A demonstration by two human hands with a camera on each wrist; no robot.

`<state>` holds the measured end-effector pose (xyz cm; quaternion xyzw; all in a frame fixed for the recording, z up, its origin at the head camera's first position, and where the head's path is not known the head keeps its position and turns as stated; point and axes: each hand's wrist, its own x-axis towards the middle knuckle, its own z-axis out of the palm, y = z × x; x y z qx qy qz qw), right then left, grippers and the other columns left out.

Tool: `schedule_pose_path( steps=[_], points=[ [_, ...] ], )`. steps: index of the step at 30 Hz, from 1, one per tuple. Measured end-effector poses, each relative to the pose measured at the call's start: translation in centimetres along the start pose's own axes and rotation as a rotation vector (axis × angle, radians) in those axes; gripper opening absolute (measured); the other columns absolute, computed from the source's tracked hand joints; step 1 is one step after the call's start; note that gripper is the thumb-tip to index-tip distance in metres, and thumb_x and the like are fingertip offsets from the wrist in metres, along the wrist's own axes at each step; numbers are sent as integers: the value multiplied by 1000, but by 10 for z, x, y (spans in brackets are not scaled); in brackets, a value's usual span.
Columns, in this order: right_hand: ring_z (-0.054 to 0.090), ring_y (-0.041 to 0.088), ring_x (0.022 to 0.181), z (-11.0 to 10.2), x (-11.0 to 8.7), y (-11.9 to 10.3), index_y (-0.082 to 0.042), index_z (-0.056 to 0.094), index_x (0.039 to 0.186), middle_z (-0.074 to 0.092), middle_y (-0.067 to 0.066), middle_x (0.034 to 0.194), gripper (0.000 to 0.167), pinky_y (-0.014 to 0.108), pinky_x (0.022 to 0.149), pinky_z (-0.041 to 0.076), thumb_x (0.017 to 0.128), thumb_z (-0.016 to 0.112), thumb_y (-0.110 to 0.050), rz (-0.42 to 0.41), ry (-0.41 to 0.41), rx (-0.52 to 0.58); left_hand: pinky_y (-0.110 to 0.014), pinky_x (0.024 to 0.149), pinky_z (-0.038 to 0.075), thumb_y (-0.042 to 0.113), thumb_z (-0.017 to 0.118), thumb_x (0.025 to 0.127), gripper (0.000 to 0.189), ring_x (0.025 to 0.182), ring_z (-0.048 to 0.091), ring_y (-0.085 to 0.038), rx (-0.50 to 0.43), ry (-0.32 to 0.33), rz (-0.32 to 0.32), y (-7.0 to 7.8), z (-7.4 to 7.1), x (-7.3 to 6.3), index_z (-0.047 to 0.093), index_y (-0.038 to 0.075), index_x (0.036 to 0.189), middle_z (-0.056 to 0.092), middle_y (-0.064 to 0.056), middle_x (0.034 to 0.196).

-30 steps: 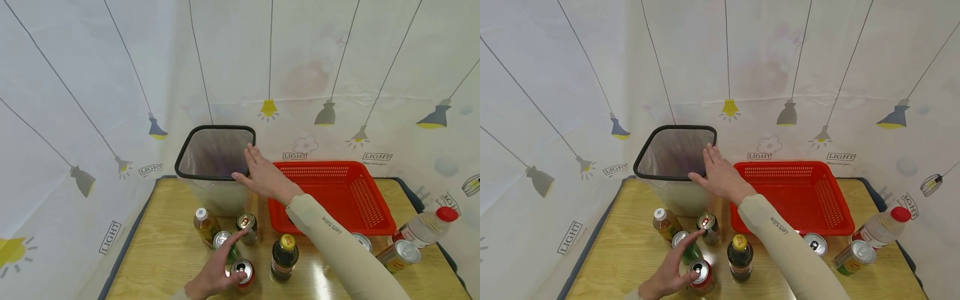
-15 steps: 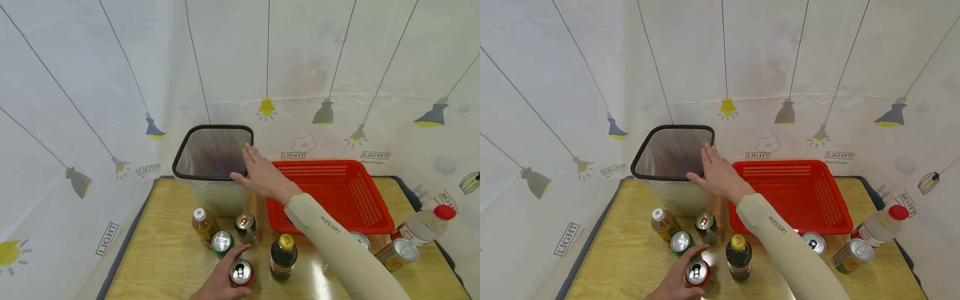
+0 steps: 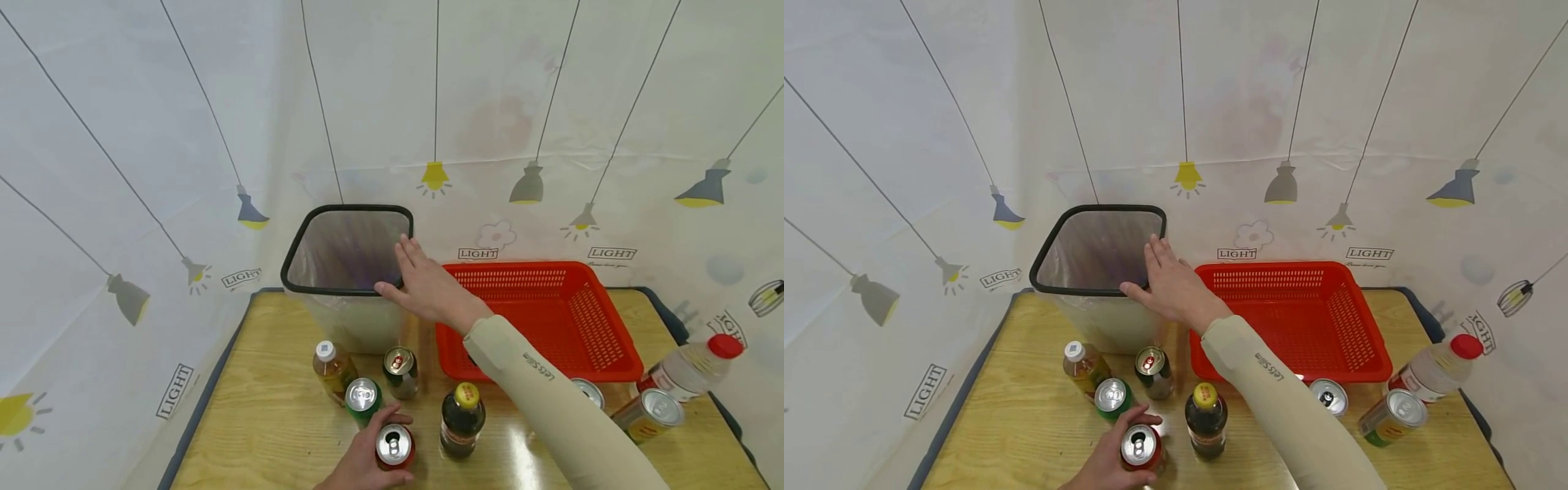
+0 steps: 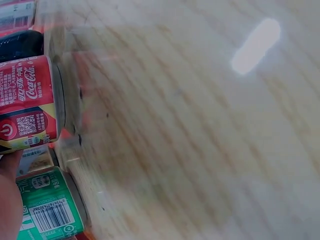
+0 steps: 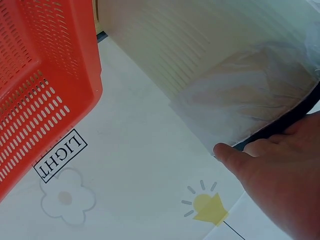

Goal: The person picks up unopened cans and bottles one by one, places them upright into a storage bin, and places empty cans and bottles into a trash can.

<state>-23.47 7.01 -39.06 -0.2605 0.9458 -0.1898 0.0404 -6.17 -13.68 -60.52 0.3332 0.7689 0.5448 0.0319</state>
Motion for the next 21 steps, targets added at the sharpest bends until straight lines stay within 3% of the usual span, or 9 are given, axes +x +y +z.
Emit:
schedule_pose_path(
  steps=[8, 15, 21],
  points=[
    [-2, 28, 159, -2, 0, -1, -2, 8, 165, -6, 12, 173, 95, 44, 126, 10, 103, 43, -65, 3, -13, -5, -30, 96, 53, 17, 88, 84, 60, 112, 65, -12, 18, 11, -58, 4, 1, 6, 56, 18, 134, 68, -12, 125],
    [-2, 28, 159, -2, 0, -1, -2, 9, 165, -6, 12, 173, 95, 43, 126, 10, 103, 44, -65, 1, -14, -2, -30, 93, 55, 29, 85, 88, 53, 108, 64, -9, 73, 7, -48, 10, -1, 9, 56, 20, 131, 66, 3, 121],
    [-2, 27, 159, -2, 0, -2, -3, 7, 165, -7, 10, 173, 95, 42, 126, 10, 103, 44, -65, 9, -19, -6, -30, 91, 56, 29, 85, 88, 53, 105, 64, -7, 102, -1, -14, 17, -4, 14, 57, 16, 130, 66, 5, 119]
  ],
)
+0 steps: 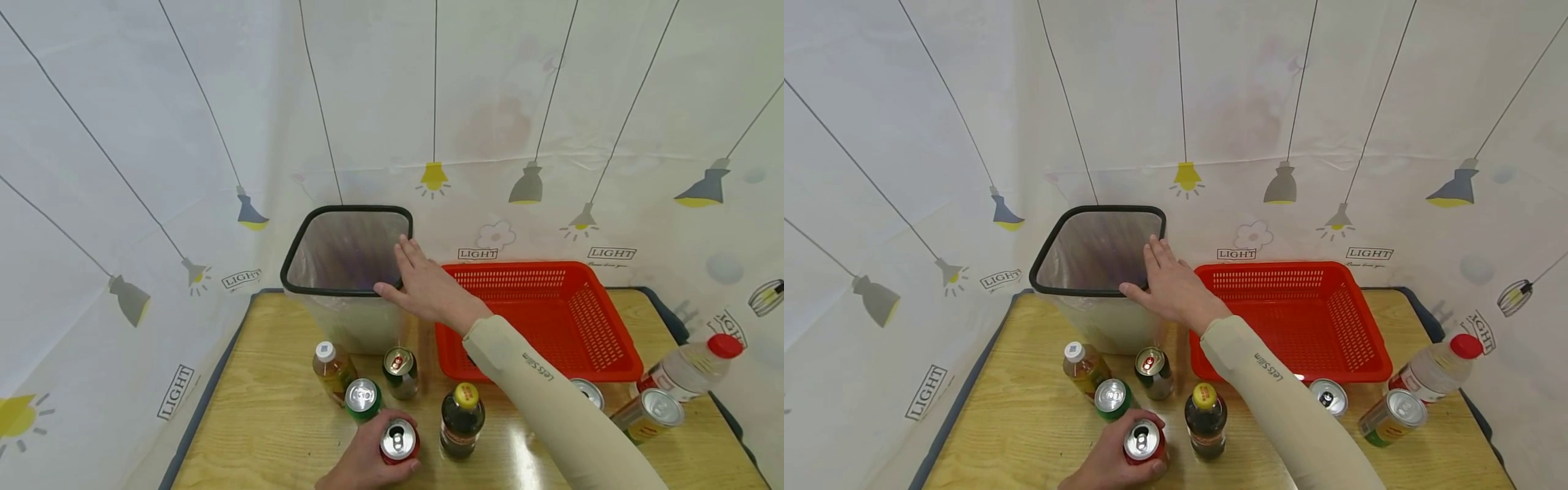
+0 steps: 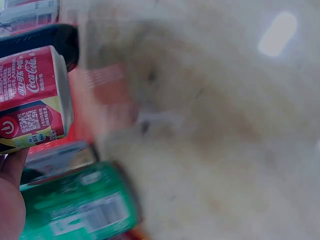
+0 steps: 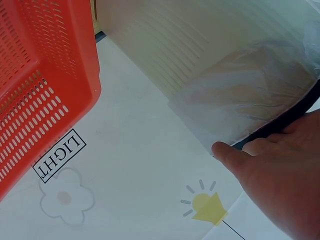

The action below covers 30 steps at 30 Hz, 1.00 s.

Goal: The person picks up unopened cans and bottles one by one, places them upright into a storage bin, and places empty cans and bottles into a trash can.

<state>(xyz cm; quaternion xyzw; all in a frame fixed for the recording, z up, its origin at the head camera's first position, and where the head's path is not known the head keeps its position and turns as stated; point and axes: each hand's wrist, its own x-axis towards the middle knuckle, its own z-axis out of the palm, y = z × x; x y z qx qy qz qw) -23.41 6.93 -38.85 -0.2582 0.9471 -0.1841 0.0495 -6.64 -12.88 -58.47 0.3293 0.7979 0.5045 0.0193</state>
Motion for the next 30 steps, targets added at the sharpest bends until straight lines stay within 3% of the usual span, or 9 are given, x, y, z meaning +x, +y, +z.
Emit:
schedule_pose_path(
  steps=[8, 13, 17, 21, 25, 30],
  points=[
    [0, 28, 159, 1, 0, 1, -2, 11, 165, -4, 11, 174, 94, 44, 126, 13, 103, 45, -64, -1, 11, -6, -26, 86, 56, 31, 85, 87, 55, 101, 66, -8, 139, 22, 163, 29, -30, 26, 57, 13, 130, 68, 2, 117],
    [-1, 28, 159, 1, 0, 2, -3, 10, 166, -4, 11, 174, 95, 44, 126, 13, 103, 46, -64, 0, 12, 1, -26, 85, 56, 40, 79, 91, 52, 97, 69, -12, 153, 101, 332, 56, -66, 56, 59, 9, 127, 70, -4, 113],
    [-1, 28, 159, 1, 0, 2, -3, 10, 166, -4, 10, 174, 95, 44, 126, 13, 102, 46, -65, 5, 11, 1, -24, 82, 58, 43, 75, 93, 53, 94, 71, -16, 134, 169, 433, 79, -97, 81, 59, 3, 125, 71, -9, 111],
    [-1, 28, 159, 1, 0, 2, -4, 11, 166, -4, 10, 174, 96, 44, 126, 14, 102, 47, -65, 4, 11, 0, -23, 87, 57, 41, 73, 95, 57, 98, 71, -22, 152, 204, 526, 99, -126, 102, 57, -5, 124, 70, -15, 114],
    [0, 28, 159, 0, 0, 2, -5, 10, 166, -3, 10, 174, 96, 45, 125, 15, 101, 49, -65, 3, 13, 9, -24, 93, 55, 42, 73, 95, 60, 102, 69, -25, 178, 232, 581, 115, -150, 120, 55, -9, 123, 69, -17, 116],
    [0, 28, 159, 0, 0, 1, -4, 11, 166, -2, 12, 174, 94, 45, 125, 17, 102, 47, -64, -9, 19, 11, -24, 91, 57, 46, 71, 96, 64, 102, 71, -24, 220, 360, 614, 126, -175, 142, 54, -11, 121, 71, -18, 112]
  ],
)
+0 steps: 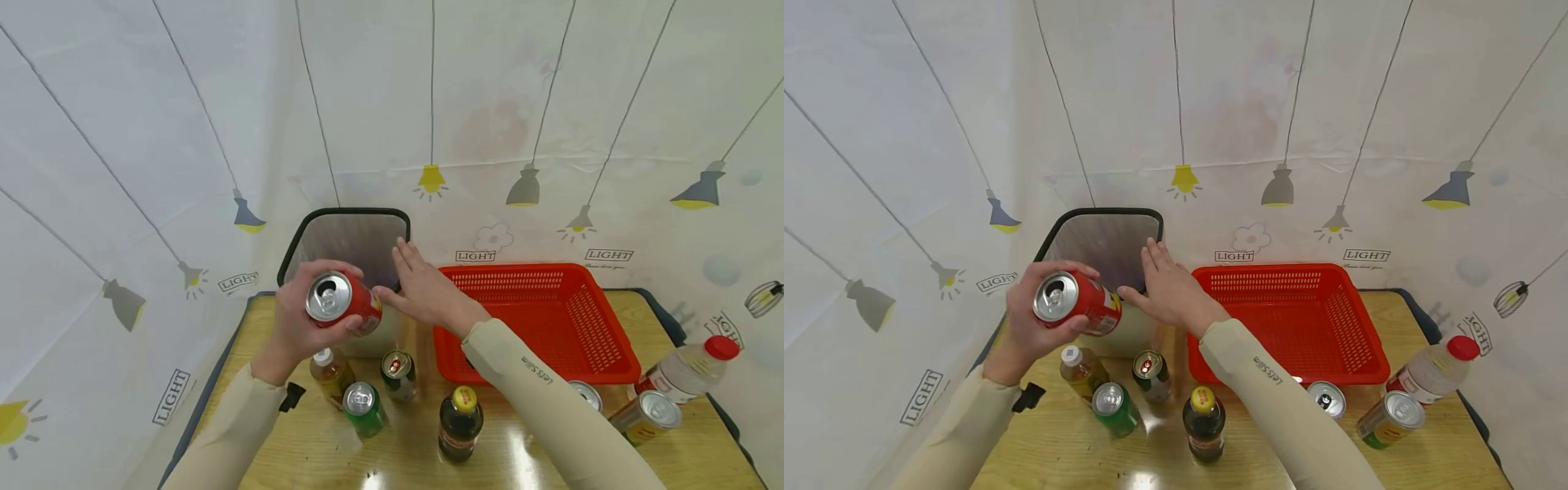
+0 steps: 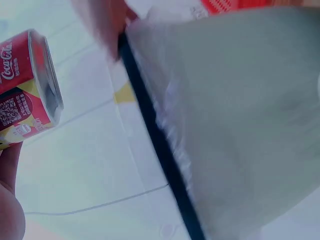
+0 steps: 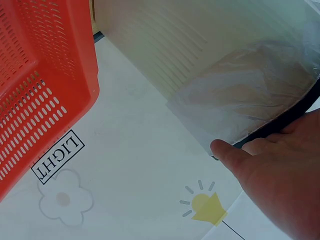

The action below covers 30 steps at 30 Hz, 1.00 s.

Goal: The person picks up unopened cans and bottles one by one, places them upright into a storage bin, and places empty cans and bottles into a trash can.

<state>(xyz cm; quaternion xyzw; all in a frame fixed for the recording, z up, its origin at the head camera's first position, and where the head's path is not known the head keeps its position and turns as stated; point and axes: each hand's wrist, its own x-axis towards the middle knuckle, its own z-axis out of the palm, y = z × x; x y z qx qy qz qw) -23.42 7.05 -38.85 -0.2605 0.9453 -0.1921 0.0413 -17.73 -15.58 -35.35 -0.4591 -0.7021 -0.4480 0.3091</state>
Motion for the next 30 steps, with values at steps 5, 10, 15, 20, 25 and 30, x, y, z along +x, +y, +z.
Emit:
schedule_pose_path(
  steps=[5, 10, 15, 20, 25, 30],
  points=[
    [0, 28, 159, -1, 0, 1, -4, 11, 166, -2, 11, 174, 93, 44, 125, 17, 103, 47, -63, 6, -1, 5, -24, 89, 57, 52, 71, 94, 69, 103, 72, -25, 83, 79, -45, -16, -10, 25, 54, -8, 123, 72, -17, 113],
    [0, 28, 159, -2, 0, 2, -4, 11, 166, -2, 11, 174, 95, 43, 126, 15, 102, 47, -64, 12, 3, -3, -32, 85, 59, 52, 72, 92, 69, 99, 72, -27, 220, 89, -203, -36, -13, 37, 54, -5, 126, 71, -15, 117],
    [-1, 28, 159, 1, 0, 1, -3, 9, 165, -5, 11, 173, 95, 42, 126, 14, 103, 46, -65, 0, -7, -5, -50, 88, 60, 41, 78, 90, 65, 108, 68, -28, 258, 140, -578, -54, -12, 44, 51, 1, 133, 67, -15, 122],
    [-1, 28, 159, 2, 0, -1, -3, 10, 165, -4, 10, 173, 95, 43, 126, 14, 103, 46, -65, 4, -7, -8, -53, 99, 54, 42, 79, 89, 72, 120, 61, -31, 255, 79, -872, -74, -9, 44, 44, 6, 141, 60, -16, 133],
    [0, 28, 159, 2, -1, 0, -3, 10, 165, -4, 11, 173, 94, 43, 126, 14, 103, 45, -65, 8, -4, -17, -55, 104, 50, 42, 78, 90, 80, 126, 56, -36, 286, -39, -1034, -93, -5, 36, 37, 4, 147, 54, -20, 140],
    [1, 29, 159, 2, -1, 2, -1, 12, 165, -2, 14, 173, 95, 45, 126, 16, 103, 45, -64, -10, 4, -10, -55, 107, 47, 37, 80, 90, 81, 128, 54, -38, 334, -102, -1077, -107, -3, 25, 38, 1, 149, 53, -22, 141]
  ],
)
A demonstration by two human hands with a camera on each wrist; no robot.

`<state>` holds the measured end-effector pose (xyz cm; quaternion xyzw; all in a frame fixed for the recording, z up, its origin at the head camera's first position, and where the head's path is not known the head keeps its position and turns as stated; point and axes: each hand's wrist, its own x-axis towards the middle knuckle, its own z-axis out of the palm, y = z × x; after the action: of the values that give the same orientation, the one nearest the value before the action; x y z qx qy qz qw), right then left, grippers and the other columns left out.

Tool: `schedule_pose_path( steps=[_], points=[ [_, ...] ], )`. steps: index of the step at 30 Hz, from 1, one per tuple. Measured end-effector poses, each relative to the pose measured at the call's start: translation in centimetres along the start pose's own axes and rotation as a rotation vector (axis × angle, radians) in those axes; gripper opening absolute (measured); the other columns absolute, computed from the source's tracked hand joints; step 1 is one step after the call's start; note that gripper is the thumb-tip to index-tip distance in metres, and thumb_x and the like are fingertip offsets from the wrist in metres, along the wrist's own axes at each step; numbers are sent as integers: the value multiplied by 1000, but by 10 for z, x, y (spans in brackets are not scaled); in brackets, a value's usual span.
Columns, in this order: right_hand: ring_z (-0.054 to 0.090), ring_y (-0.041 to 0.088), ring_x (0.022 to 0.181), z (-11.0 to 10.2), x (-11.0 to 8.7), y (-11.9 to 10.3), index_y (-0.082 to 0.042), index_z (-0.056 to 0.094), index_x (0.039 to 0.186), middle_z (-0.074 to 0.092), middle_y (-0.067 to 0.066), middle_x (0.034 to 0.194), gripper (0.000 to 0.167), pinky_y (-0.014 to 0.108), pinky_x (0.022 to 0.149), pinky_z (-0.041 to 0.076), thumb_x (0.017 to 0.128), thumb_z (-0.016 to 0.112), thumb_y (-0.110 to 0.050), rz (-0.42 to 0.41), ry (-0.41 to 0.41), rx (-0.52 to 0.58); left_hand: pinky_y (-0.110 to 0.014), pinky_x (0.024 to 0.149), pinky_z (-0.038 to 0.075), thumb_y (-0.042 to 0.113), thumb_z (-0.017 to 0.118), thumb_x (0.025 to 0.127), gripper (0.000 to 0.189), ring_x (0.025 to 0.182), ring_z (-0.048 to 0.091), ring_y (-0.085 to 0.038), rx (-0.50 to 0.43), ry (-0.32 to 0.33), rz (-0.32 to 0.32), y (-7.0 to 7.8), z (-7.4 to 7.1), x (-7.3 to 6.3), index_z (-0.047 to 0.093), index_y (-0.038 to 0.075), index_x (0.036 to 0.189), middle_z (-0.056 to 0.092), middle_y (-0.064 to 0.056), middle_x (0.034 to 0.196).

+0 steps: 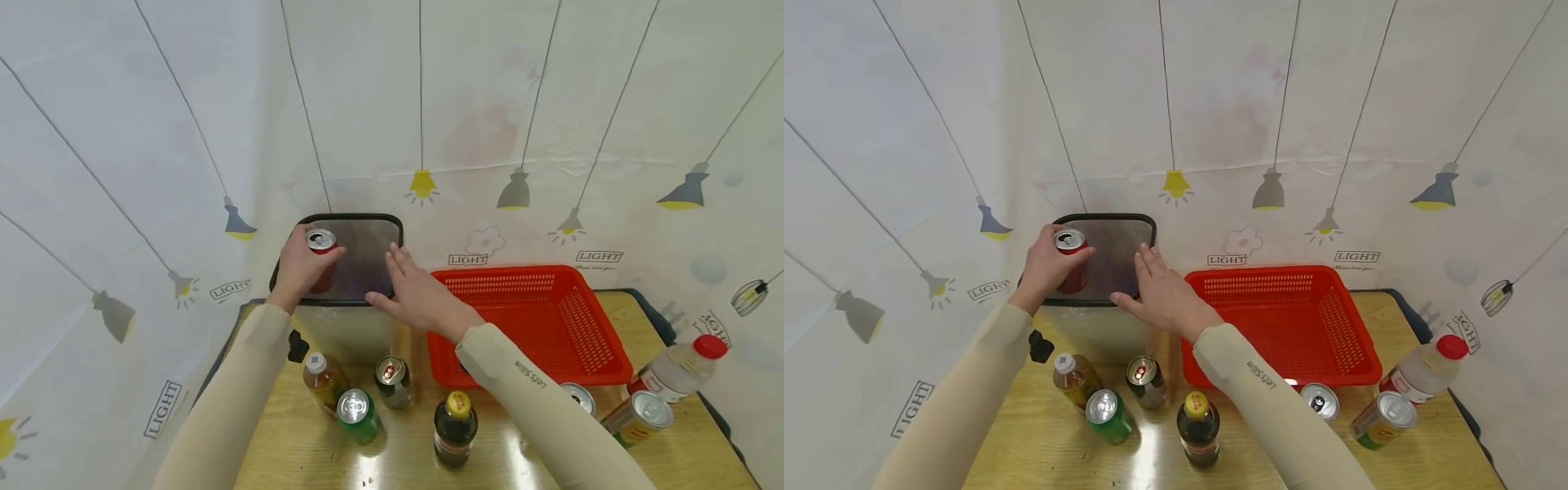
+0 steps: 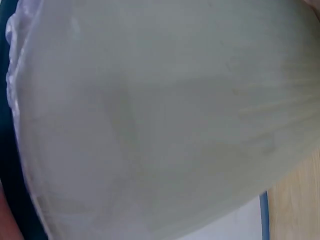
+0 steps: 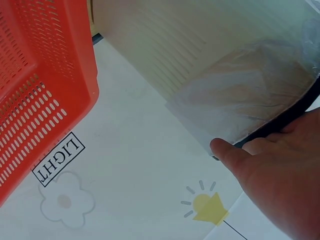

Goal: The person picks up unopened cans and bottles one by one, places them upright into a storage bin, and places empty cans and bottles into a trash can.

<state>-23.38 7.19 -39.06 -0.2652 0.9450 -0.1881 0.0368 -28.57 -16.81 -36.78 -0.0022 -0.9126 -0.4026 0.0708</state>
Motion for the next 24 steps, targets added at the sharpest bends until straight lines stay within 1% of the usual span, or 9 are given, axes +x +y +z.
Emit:
schedule_pose_path(
  steps=[5, 10, 13, 16, 20, 24],
  points=[
    [1, 29, 159, -2, 0, -5, -2, 11, 165, -3, 12, 173, 95, 45, 126, 16, 103, 45, -66, -3, -7, 17, -54, 109, 45, 34, 81, 89, 85, 132, 50, -39, 65, -8, 3, -7, -1, 0, 36, 1, 153, 50, -23, 146],
    [0, 27, 159, -3, 1, -7, -3, 10, 165, -4, 11, 173, 94, 43, 126, 14, 103, 43, -66, -2, -13, 9, -55, 110, 43, 36, 79, 91, 83, 135, 49, -40, 113, -13, 0, -6, -4, -3, 37, -1, 152, 48, -23, 149],
    [0, 27, 159, -3, 1, -8, -3, 10, 165, -4, 11, 173, 94, 42, 126, 14, 103, 43, -66, -1, -15, 7, -55, 110, 43, 37, 75, 92, 78, 134, 49, -39, 122, 2, 6, -5, -4, -4, 40, 0, 150, 50, -23, 147],
    [-1, 27, 159, -3, 2, -8, -2, 10, 165, -4, 11, 173, 94, 43, 126, 14, 103, 43, -65, -3, -18, 8, -54, 110, 43, 39, 72, 94, 72, 134, 50, -37, 87, 34, 9, -5, -3, -6, 43, 2, 149, 51, -20, 147],
    [-1, 27, 159, -3, 2, -5, -2, 11, 165, -3, 12, 173, 94, 42, 126, 11, 103, 43, -65, -4, -20, 7, -53, 112, 42, 39, 67, 96, 65, 137, 49, -35, 39, 75, 60, -4, -1, -8, 46, 5, 148, 52, -16, 149],
    [-1, 27, 159, -3, 1, 2, -2, 11, 165, -2, 11, 174, 94, 42, 126, 10, 103, 44, -64, -6, -15, 21, -54, 113, 41, 37, 66, 97, 61, 138, 48, -35, 46, 102, 153, -4, 2, -11, 50, 5, 146, 53, -15, 149]
  ],
)
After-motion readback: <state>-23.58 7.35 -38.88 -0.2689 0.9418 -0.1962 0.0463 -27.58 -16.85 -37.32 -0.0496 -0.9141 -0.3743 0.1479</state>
